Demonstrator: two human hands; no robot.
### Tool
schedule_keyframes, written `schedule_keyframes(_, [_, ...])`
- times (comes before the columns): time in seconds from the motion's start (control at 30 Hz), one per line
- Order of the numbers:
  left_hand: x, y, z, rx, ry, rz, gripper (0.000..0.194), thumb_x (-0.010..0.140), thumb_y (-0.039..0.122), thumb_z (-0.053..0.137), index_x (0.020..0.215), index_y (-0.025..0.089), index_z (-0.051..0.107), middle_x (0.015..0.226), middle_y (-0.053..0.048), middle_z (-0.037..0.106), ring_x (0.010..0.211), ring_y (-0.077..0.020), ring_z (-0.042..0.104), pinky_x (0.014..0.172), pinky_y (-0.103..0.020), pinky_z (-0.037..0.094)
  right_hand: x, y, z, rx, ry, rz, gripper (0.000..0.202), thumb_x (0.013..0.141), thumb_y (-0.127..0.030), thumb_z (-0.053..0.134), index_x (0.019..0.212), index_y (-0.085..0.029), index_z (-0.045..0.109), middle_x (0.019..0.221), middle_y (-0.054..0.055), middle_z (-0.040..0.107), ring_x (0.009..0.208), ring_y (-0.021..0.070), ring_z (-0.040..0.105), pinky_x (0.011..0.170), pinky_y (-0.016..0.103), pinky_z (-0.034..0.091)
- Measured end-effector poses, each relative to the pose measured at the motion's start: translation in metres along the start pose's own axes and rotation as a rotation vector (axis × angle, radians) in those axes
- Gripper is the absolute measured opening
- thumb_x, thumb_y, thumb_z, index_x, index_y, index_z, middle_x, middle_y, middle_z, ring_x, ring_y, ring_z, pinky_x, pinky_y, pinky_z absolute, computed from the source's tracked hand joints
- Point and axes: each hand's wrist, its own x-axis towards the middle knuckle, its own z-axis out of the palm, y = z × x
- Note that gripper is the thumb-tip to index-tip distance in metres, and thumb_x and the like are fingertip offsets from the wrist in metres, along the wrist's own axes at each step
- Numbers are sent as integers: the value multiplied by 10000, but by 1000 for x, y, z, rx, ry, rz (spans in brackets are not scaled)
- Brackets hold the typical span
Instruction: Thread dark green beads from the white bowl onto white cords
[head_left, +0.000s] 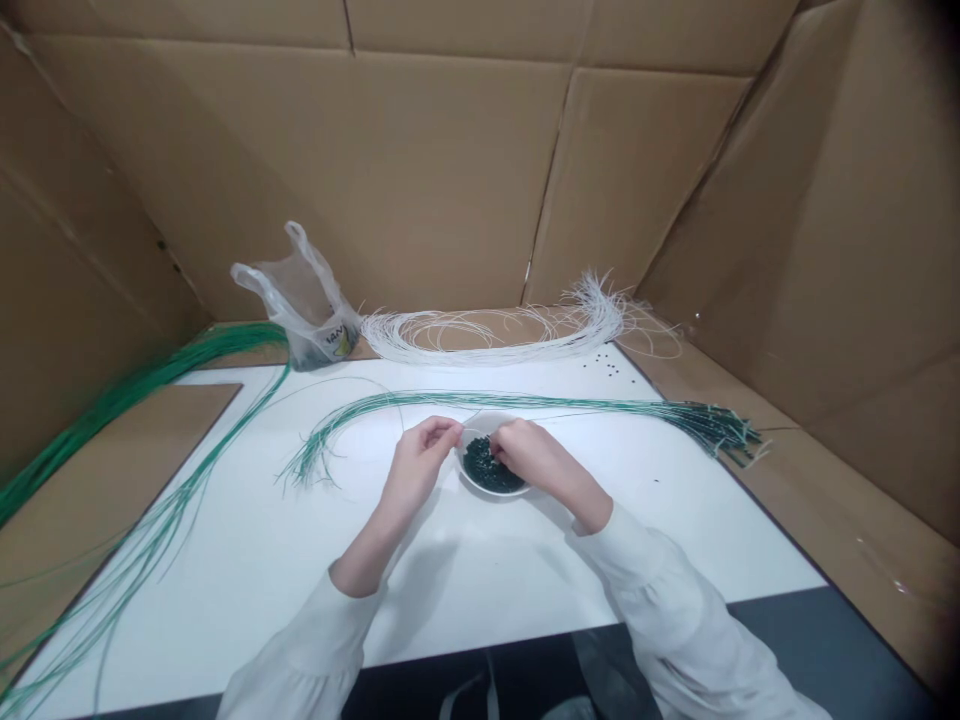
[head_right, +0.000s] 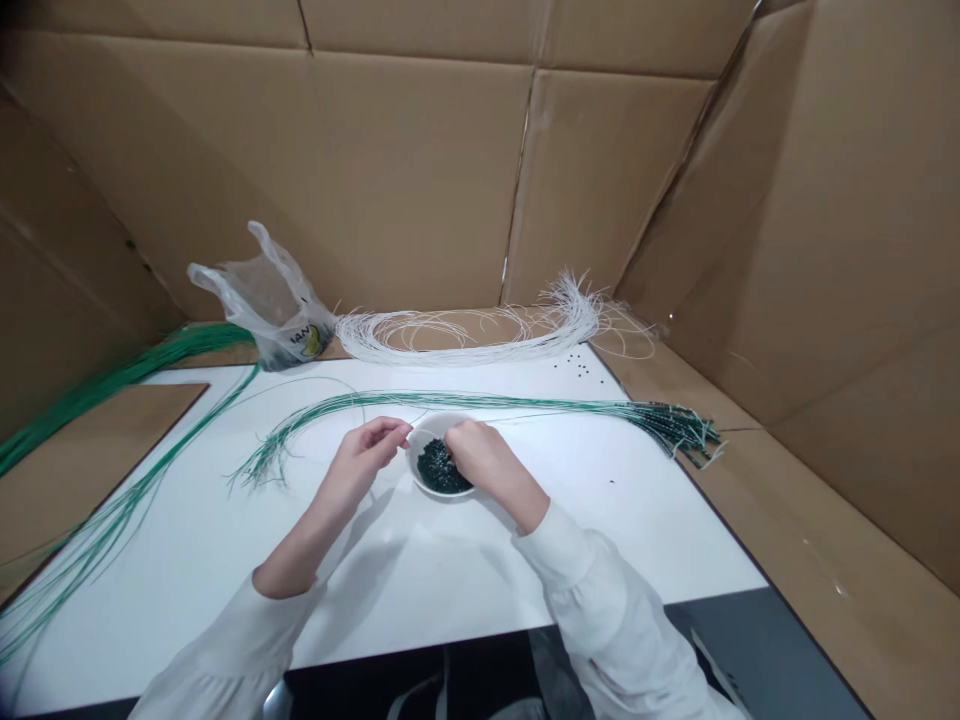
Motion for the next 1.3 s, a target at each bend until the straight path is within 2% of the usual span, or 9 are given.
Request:
schedule_keyframes(0.13, [-4, 6, -2, 114, 47, 71, 267, 719, 383, 559, 769, 137, 652, 714, -38, 652, 704, -154, 570, 658, -231, 399, -2, -1, -3, 43, -1, 6, 213, 694, -79, 454, 711, -178, 642, 718, 53, 649, 651, 169, 580, 558, 228, 343])
schedule_keyframes(0.37, [-4, 6, -5, 80, 107, 74, 276, 696, 374, 587, 803, 144, 696, 876, -67, 687, 858, -208, 587, 766, -278, 411, -6, 1, -7, 92, 14, -10, 204, 688, -68, 478, 743, -187, 634, 723, 36, 644, 653, 144, 568, 576, 212, 340])
schedule_keyframes(0.53, [-3, 7, -6, 22, 112, 47, 235, 684, 356, 609, 763, 147, 685, 814, -47, 688, 770, -169, 582, 664, -235, 406, -8, 1, -8, 82, 31, -52, 125, 712, -148, 527, 728, -184, 646, 747, 46, 656, 676, 159, 573, 592, 226, 351])
schedule_keyframes(0.67, [-4, 12, -5, -23, 126, -13, 204, 679, 340, 620, 739, 153, 674, 782, -32, 685, 700, -136, 558, 593, -209, 379, -7, -3, -4, 5, 2, -55, 183, 700, -76, 488, 637, -160, 638, 694, 62, 652, 624, 163, 568, 544, 232, 342])
schedule_keyframes(0.83, [-7, 18, -5, -66, 96, -42, 213, 673, 343, 628, 755, 159, 699, 851, -40, 691, 695, -139, 553, 589, -222, 373, -8, -5, -2, 21, 56, 5, 206, 704, -65, 461, 631, -160, 628, 677, 68, 652, 610, 174, 583, 519, 233, 349])
schedule_keyframes(0.93, [-8, 20, -5, -71, 100, -48, 228, 665, 346, 637, 778, 161, 708, 875, -47, 693, 718, -150, 559, 605, -231, 378, -11, -3, -5, 206, 117, 8, 193, 709, -73, 471, 683, -166, 638, 676, 52, 658, 617, 157, 596, 571, 228, 394])
schedule_keyframes(1.03, [-8, 20, -5, -74, 99, -61, 238, 661, 348, 643, 793, 160, 709, 879, -50, 695, 731, -154, 564, 623, -235, 386, -15, 1, -9, 544, 222, -4, 180, 706, -86, 493, 746, -169, 648, 699, 30, 670, 624, 136, 607, 621, 228, 442])
schedule_keyframes(1.13, [-7, 19, -4, -87, 83, -69, 236, 658, 349, 647, 779, 155, 707, 846, -49, 698, 722, -155, 572, 640, -240, 397, -18, 4, -12, 907, 298, 30, 119, 686, -157, 573, 763, -151, 663, 748, 46, 687, 679, 154, 630, 673, 257, 480])
schedule_keyframes(1.3, [-8, 17, -3, -64, 77, 29, 238, 657, 352, 645, 755, 142, 699, 810, -55, 688, 748, -167, 576, 675, -247, 407, -19, 4, -14, 1378, 378, 127, 159, 596, -250, 699, 720, -151, 689, 734, 48, 695, 661, 158, 636, 668, 278, 504])
